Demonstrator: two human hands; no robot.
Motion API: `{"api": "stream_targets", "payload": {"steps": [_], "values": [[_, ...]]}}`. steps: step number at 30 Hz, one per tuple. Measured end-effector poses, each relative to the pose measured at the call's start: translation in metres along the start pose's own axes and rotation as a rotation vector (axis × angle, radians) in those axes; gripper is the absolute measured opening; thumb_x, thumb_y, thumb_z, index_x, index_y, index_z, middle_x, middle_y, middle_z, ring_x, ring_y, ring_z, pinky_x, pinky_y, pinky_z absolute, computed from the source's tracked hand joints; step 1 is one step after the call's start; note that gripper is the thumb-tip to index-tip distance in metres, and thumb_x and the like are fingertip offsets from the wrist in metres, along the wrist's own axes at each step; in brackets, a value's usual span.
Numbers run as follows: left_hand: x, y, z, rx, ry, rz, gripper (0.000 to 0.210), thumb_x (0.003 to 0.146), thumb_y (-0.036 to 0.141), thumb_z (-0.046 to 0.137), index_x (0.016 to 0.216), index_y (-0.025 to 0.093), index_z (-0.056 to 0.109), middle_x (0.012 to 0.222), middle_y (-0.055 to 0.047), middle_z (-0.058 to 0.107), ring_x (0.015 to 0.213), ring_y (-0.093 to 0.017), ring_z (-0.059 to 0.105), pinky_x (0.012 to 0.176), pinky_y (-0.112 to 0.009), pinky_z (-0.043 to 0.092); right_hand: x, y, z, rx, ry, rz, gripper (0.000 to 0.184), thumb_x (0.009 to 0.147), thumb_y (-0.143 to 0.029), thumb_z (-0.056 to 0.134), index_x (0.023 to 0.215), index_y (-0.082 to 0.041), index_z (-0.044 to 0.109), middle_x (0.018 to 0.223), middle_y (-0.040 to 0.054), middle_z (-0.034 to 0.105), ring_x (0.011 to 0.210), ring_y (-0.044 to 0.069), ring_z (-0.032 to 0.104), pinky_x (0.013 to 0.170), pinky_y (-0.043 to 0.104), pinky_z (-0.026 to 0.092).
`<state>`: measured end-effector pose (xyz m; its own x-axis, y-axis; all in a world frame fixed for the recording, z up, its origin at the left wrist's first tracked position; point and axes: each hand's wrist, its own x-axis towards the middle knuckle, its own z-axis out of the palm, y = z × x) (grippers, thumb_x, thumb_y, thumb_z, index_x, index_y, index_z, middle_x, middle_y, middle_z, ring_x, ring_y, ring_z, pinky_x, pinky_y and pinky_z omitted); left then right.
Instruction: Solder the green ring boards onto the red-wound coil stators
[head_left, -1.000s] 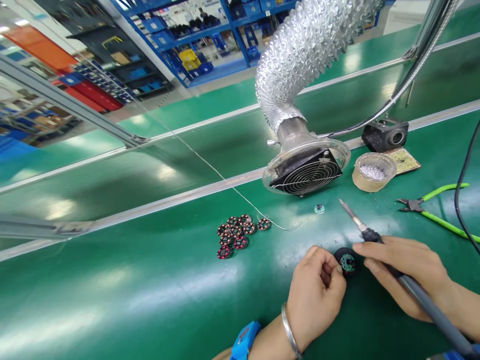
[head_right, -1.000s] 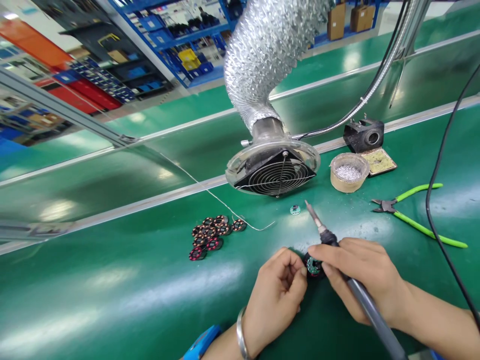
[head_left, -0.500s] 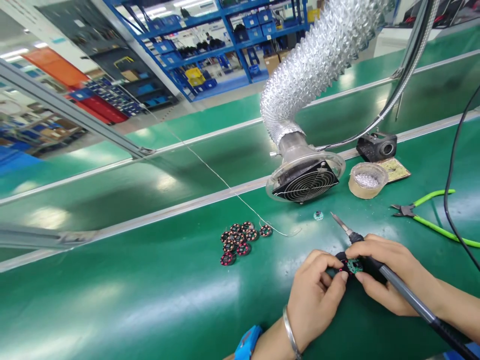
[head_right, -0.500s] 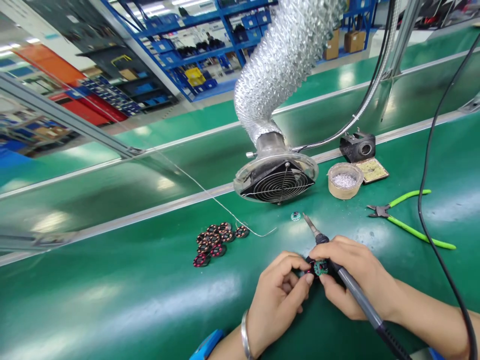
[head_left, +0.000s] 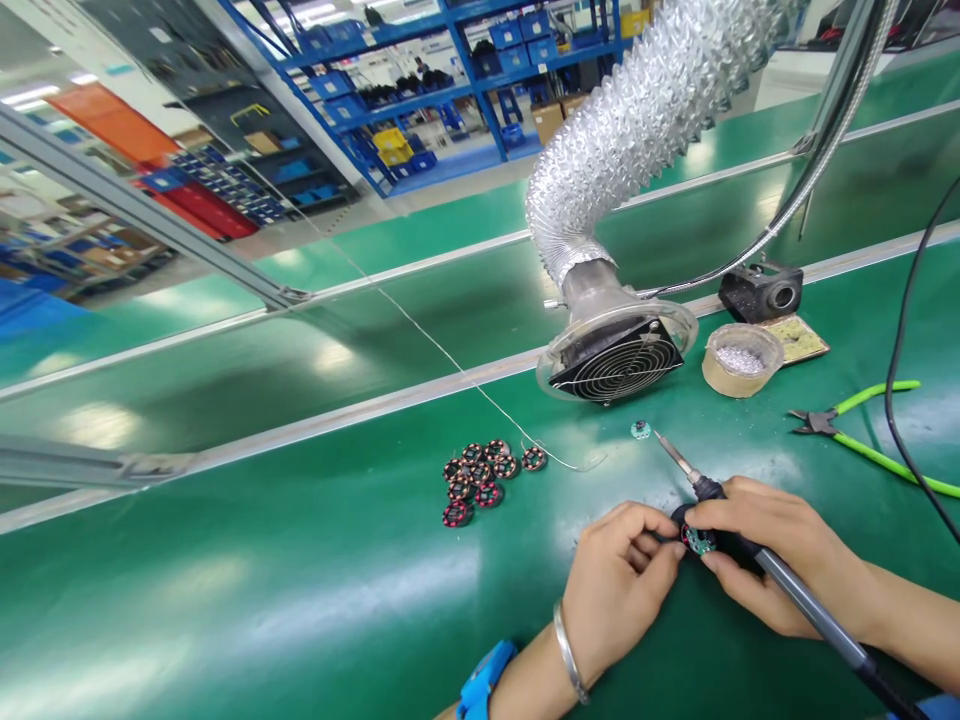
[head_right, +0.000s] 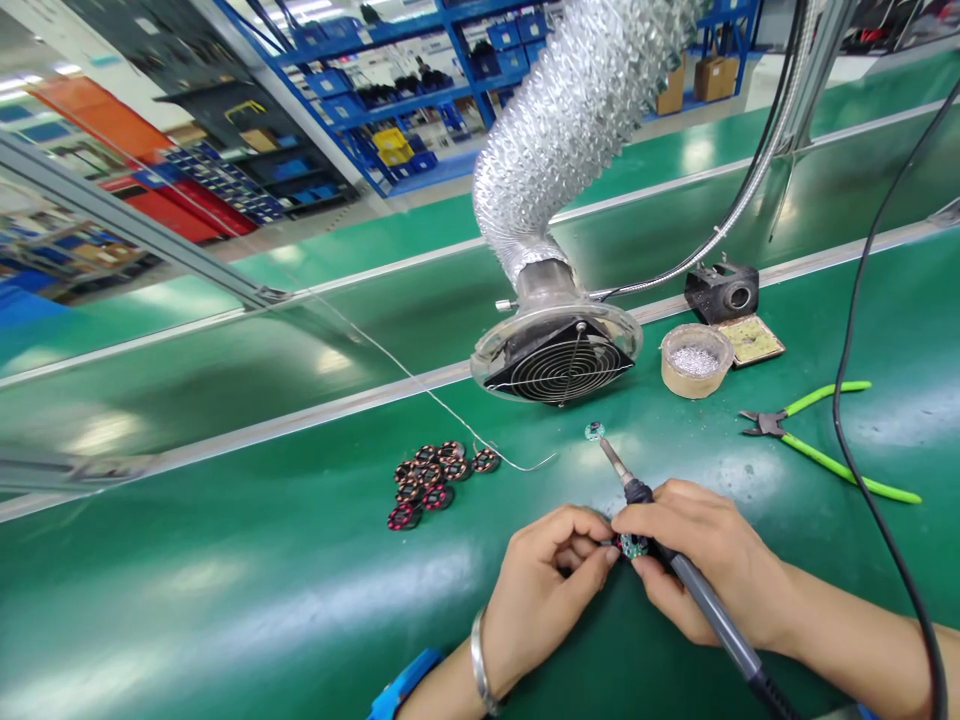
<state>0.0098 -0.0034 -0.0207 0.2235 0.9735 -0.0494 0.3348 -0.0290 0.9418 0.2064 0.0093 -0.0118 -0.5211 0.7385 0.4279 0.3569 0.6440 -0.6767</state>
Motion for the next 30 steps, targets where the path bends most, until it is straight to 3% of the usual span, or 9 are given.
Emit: {"api": "stream_targets", "payload": {"steps": [6,11,14,18,22,26,28,30], "values": [[-0.001,0.0,-0.001,0.17,-0.056,0.416,0.018,0.08,0.008,0.062,0.093,0.018,0.069,0.093,-0.006,0.068,0.072,-0.012,0.066,0.064,-0.021,0.056,-0.004,0.005,0.001,-0.022,-0.033,0.006,0.034,0.087,-0.007,0.053,0.118,-0.021,0.053,0.092,0.0022,0.065,0.076,0.015,0.056,0.07,0.028,0.047],[0.001,-0.002,0.008,0.424,0.025,0.534,0.005,0.083,0.016,0.066,0.086,0.019,0.068,0.094,-0.006,0.073,0.079,-0.02,0.07,0.071,-0.03,0.058,-0.003,0.004,-0.007,-0.017,-0.055,0.015,0.036,0.085,-0.009,0.052,0.118,-0.023,0.052,0.098,0.0024,0.068,0.081,0.015,0.064,0.075,0.028,0.052],[0.003,-0.001,0.007,0.257,0.022,0.472,0.003,0.079,0.016,0.071,0.079,0.017,0.069,0.086,-0.004,0.075,0.067,-0.015,0.07,0.063,-0.023,0.057,-0.004,0.002,-0.009,-0.05,-0.029,0.037,0.038,0.084,-0.009,0.049,0.12,-0.023,0.052,0.105,0.0033,0.069,0.086,0.016,0.067,0.078,0.027,0.054],[0.001,0.003,-0.013,0.061,-0.086,0.371,0.012,0.074,0.025,0.078,0.076,0.016,0.07,0.09,-0.006,0.075,0.054,-0.01,0.066,0.052,-0.018,0.053,-0.008,0.007,-0.008,-0.114,-0.008,0.076,0.037,0.088,-0.011,0.047,0.122,-0.023,0.052,0.1,0.0042,0.07,0.085,0.017,0.068,0.075,0.026,0.056],[-0.002,0.01,-0.041,0.409,-0.23,0.366,0.008,0.074,0.017,0.075,0.077,0.02,0.069,0.091,-0.004,0.076,0.077,-0.017,0.072,0.069,-0.023,0.053,-0.012,0.016,-0.003,-0.134,0.021,0.053,0.035,0.089,-0.013,0.048,0.123,-0.023,0.052,0.102,0.0056,0.07,0.088,0.019,0.069,0.077,0.029,0.057],[-0.003,0.019,-0.058,0.68,-0.363,0.3,0.018,0.071,0.016,0.075,0.085,0.023,0.067,0.089,0.001,0.074,0.07,-0.015,0.068,0.066,-0.025,0.05,-0.013,0.017,-0.003,-0.143,0.019,0.053,0.035,0.091,-0.014,0.049,0.124,-0.024,0.052,0.103,0.0051,0.069,0.087,0.02,0.069,0.077,0.03,0.057],[-0.001,0.022,-0.068,0.711,-0.378,0.275,0.028,0.069,0.016,0.075,0.094,0.024,0.065,0.091,0.002,0.072,0.069,-0.014,0.066,0.066,-0.025,0.05,-0.012,0.015,-0.004,-0.141,0.017,0.041,0.035,0.091,-0.014,0.049,0.124,-0.024,0.052,0.103,0.005,0.069,0.087,0.02,0.069,0.076,0.03,0.057],[0.003,0.021,-0.081,0.787,-0.285,0.254,0.033,0.069,0.011,0.072,0.099,0.023,0.063,0.094,0.0,0.071,0.077,-0.018,0.065,0.071,-0.028,0.051,-0.011,0.014,-0.004,-0.128,0.013,0.035,0.035,0.091,-0.014,0.049,0.124,-0.024,0.052,0.102,0.0048,0.07,0.086,0.019,0.069,0.074,0.03,0.057]]}}
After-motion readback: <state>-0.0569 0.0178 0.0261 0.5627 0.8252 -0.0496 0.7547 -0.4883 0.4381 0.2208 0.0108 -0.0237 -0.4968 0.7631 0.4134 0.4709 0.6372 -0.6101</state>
